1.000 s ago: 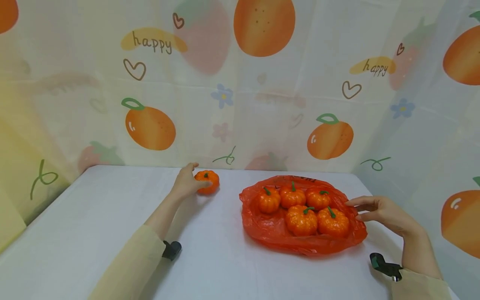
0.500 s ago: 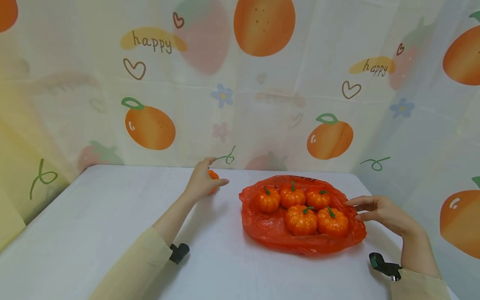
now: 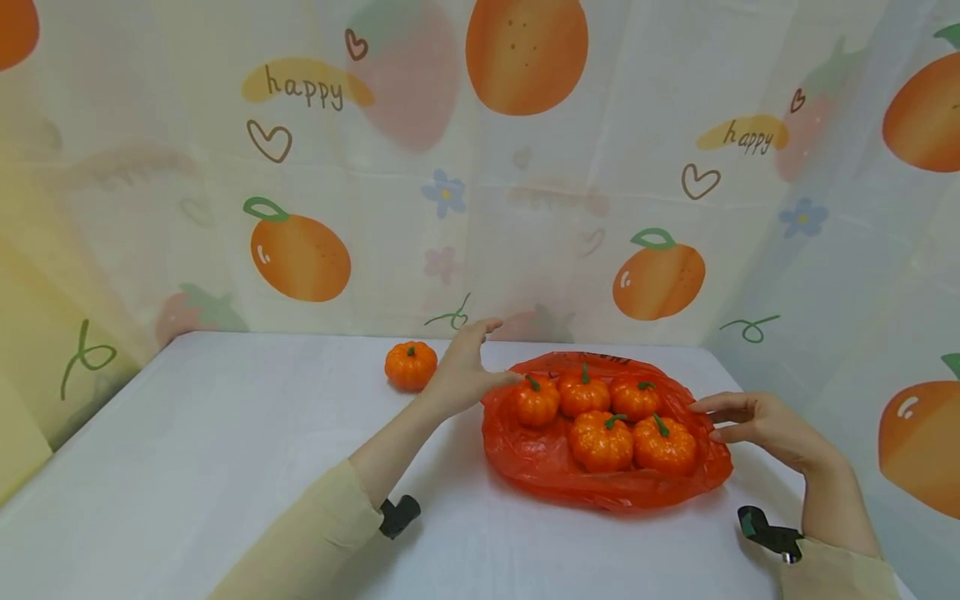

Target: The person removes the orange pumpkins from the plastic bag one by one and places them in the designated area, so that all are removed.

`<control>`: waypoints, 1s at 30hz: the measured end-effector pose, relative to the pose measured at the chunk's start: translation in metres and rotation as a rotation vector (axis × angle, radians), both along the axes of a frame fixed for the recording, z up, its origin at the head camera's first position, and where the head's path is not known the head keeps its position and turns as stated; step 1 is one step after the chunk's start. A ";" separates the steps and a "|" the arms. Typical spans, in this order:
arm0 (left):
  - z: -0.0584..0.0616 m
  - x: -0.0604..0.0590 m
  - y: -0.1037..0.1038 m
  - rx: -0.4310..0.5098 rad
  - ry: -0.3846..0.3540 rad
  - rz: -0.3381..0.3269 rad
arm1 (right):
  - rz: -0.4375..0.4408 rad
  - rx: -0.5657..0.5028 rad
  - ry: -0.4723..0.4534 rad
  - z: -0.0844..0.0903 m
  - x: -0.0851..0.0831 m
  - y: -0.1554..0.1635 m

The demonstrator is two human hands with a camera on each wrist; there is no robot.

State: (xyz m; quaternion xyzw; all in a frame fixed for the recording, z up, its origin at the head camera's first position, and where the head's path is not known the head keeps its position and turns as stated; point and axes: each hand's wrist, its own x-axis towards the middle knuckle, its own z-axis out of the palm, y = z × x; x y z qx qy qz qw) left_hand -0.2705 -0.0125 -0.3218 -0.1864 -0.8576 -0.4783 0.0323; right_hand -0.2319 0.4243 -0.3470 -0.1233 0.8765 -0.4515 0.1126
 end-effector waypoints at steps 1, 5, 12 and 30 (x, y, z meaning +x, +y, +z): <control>0.000 0.002 0.005 0.001 0.002 -0.015 | -0.001 -0.001 -0.002 0.000 0.000 0.000; 0.001 0.006 0.022 0.017 0.012 -0.083 | -0.007 -0.003 -0.010 -0.001 0.001 0.001; -0.003 0.015 0.044 0.010 -0.026 -0.152 | -0.008 -0.004 -0.018 -0.002 0.001 0.000; -0.018 0.019 0.076 -0.052 -0.159 -0.230 | 0.004 -0.004 0.000 0.000 0.001 0.000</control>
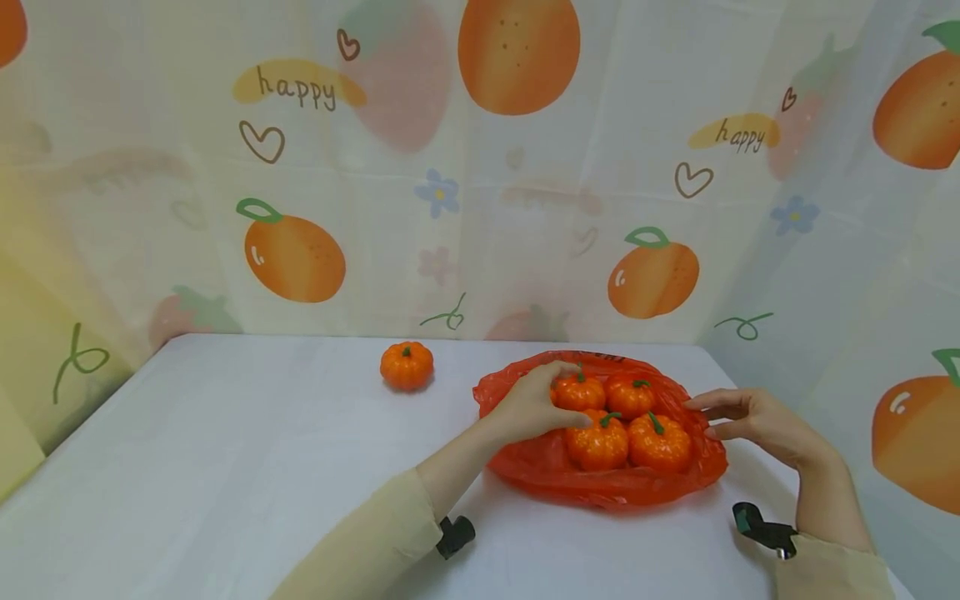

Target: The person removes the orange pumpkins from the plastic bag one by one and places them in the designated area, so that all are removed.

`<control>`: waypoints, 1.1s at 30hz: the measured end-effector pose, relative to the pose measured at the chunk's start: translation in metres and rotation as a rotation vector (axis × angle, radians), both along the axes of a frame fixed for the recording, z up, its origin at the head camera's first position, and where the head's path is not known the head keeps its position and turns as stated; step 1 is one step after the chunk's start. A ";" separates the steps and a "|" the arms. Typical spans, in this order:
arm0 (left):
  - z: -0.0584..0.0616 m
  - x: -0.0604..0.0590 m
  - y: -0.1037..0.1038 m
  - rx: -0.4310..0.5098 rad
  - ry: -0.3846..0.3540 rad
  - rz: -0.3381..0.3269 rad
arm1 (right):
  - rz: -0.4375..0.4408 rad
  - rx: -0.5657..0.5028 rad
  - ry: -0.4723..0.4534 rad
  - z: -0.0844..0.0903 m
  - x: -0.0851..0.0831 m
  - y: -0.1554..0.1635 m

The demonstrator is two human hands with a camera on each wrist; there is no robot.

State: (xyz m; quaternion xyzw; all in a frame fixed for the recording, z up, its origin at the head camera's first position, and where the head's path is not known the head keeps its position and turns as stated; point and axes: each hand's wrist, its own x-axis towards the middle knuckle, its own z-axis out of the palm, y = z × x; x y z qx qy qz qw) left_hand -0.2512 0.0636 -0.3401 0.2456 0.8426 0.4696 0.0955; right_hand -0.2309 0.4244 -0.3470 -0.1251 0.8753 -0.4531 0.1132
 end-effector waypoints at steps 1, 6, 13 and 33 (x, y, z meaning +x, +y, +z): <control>0.000 0.000 0.002 -0.001 -0.009 -0.007 | 0.002 -0.002 0.002 0.000 0.000 0.000; -0.003 0.000 0.011 -0.010 -0.029 -0.031 | 0.001 0.001 0.009 0.001 0.001 -0.001; -0.009 -0.003 0.019 -0.061 -0.044 -0.068 | -0.012 0.011 0.002 0.001 0.000 -0.001; -0.025 -0.013 0.031 -0.129 -0.026 -0.142 | 0.011 -0.014 0.008 -0.003 -0.002 0.001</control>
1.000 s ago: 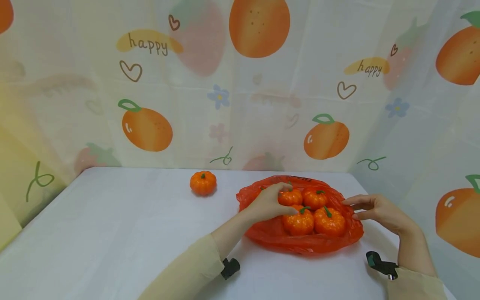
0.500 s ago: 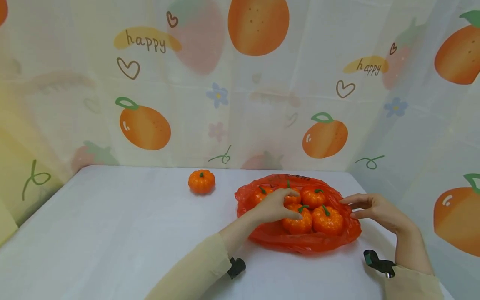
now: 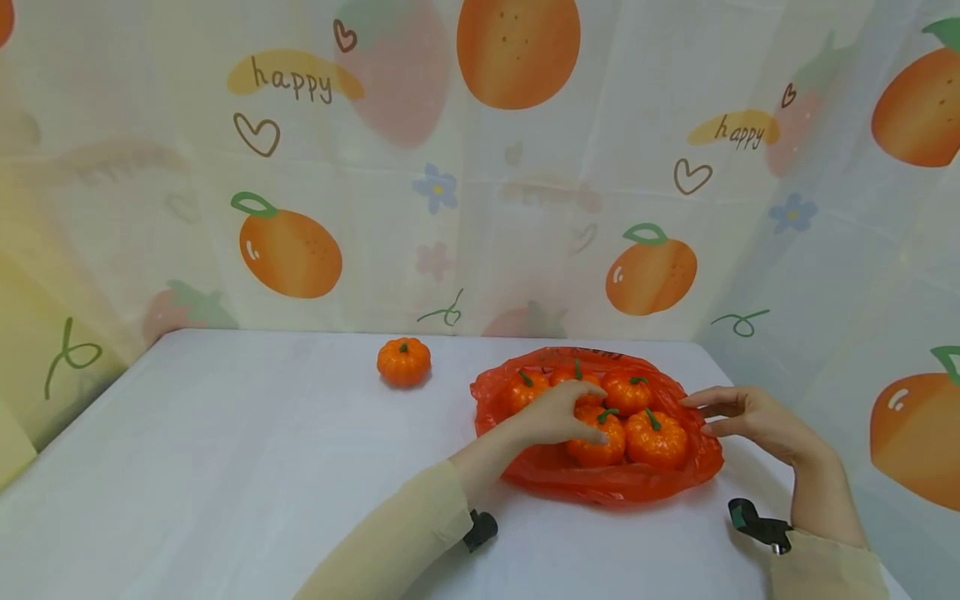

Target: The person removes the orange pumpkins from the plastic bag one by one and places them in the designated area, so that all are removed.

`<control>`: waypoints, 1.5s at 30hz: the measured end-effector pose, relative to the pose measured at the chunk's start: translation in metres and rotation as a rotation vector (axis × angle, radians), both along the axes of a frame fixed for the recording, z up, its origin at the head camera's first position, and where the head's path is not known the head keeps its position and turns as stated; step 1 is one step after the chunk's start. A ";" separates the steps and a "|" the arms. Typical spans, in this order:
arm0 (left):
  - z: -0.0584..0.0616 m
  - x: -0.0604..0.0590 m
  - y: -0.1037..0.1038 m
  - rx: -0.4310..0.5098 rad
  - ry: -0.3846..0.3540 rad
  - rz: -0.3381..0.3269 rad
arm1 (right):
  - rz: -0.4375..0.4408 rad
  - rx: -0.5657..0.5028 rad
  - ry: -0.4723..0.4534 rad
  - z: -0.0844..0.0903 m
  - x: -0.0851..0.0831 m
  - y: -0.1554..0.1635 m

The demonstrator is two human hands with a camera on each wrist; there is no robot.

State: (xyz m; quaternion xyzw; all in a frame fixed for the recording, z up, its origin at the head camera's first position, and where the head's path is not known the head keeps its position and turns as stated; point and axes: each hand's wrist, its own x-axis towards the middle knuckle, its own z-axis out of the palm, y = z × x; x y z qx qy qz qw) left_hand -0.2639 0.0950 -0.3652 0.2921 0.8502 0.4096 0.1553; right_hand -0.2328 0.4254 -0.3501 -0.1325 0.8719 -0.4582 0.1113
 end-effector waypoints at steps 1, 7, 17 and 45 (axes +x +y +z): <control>0.000 0.000 0.000 0.000 -0.001 -0.001 | 0.000 0.002 -0.003 0.000 0.000 0.000; -0.003 0.000 0.001 -0.002 -0.009 0.000 | 0.000 0.009 -0.005 0.001 0.000 0.000; -0.006 -0.002 0.002 -0.047 0.013 -0.022 | -0.017 0.021 -0.024 0.000 0.000 0.000; -0.003 0.004 0.001 -0.105 0.014 -0.040 | -0.025 0.021 -0.023 0.001 0.001 -0.002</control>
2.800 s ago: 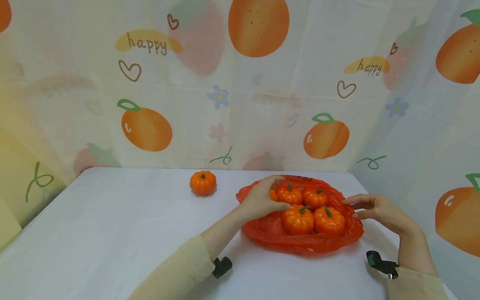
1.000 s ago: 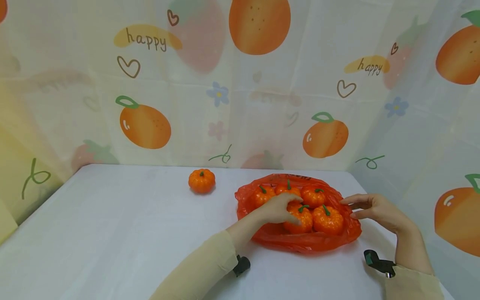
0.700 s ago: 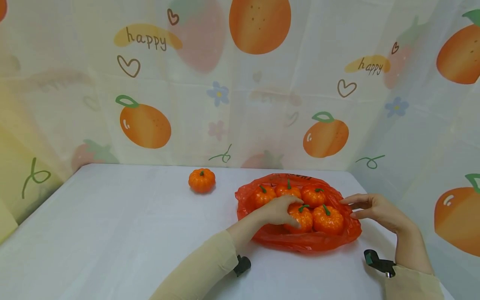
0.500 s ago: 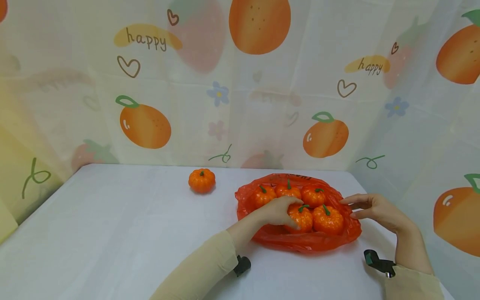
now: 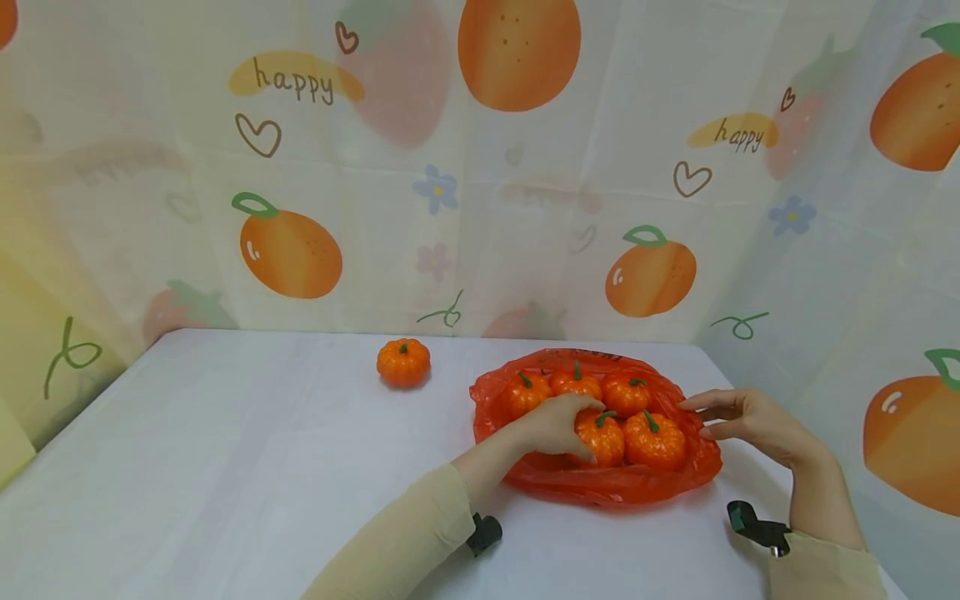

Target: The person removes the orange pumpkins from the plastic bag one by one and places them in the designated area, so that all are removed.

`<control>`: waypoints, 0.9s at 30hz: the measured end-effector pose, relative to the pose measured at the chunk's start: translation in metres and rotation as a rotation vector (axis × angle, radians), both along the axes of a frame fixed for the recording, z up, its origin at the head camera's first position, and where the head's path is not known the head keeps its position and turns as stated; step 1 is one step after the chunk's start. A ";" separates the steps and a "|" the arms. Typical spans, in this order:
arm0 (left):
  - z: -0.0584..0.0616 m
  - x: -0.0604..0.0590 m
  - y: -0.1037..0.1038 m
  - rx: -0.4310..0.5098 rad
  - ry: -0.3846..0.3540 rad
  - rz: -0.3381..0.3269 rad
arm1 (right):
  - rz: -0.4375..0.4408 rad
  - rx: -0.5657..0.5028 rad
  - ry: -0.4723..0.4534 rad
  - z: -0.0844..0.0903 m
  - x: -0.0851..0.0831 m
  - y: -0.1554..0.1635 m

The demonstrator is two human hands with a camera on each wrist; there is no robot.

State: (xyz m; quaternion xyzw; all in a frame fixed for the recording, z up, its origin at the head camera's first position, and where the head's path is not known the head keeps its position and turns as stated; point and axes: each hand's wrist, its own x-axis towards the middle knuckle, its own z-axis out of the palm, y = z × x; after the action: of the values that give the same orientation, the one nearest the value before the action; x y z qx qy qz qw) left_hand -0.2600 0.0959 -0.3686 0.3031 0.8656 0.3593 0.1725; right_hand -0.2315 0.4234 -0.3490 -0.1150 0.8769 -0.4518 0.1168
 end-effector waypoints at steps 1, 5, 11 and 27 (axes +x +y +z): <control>0.001 0.001 0.000 -0.001 0.002 -0.001 | 0.001 -0.001 0.001 0.000 0.000 0.000; 0.002 0.001 0.000 -0.003 0.011 -0.005 | 0.008 -0.004 0.004 0.000 0.000 0.000; 0.001 0.001 -0.001 -0.001 0.024 0.015 | 0.006 0.000 -0.006 -0.001 -0.001 0.000; 0.003 -0.001 -0.006 0.053 0.031 0.030 | 0.001 0.006 -0.008 0.000 0.000 0.000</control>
State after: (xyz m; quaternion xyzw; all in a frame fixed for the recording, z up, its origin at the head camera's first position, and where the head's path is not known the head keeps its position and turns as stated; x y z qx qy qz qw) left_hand -0.2608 0.0903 -0.3660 0.3000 0.8628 0.3800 0.1456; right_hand -0.2316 0.4236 -0.3492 -0.1133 0.8778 -0.4494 0.1209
